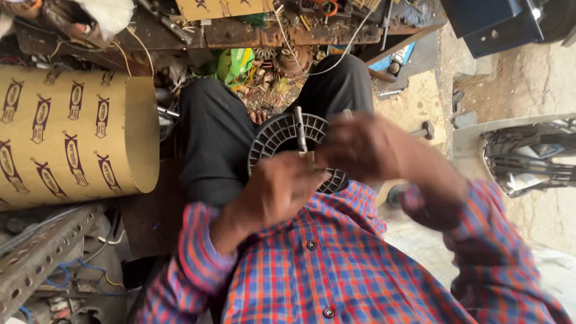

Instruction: The person winds copper wire around the slots of a motor stator core by hand. They rotate the stator and guide the wire into each slot, building up the coil windings.

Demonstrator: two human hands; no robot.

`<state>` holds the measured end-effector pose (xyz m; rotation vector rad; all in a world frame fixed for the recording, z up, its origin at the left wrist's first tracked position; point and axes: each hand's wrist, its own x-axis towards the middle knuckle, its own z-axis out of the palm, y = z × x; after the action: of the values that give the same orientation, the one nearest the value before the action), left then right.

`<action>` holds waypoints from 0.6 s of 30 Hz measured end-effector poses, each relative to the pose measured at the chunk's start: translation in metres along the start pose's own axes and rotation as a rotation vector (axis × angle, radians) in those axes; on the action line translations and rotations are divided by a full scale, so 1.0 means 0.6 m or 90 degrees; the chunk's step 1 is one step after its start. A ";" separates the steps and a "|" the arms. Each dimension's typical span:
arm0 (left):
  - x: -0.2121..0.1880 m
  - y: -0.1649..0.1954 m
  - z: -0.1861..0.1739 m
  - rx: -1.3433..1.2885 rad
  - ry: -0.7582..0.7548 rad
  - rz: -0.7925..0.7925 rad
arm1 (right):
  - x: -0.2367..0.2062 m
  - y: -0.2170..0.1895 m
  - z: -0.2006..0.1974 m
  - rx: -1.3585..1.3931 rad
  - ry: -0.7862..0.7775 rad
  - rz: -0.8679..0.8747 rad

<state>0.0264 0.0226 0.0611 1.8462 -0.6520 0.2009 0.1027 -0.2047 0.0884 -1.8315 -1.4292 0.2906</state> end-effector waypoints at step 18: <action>0.113 -0.104 0.016 0.041 -0.141 -0.096 | -0.062 0.083 -0.012 -0.257 0.081 0.375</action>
<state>0.1141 0.0057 0.0360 1.9880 -0.6596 -0.0837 0.1302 -0.2445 0.0485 -2.5384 -0.8730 0.1736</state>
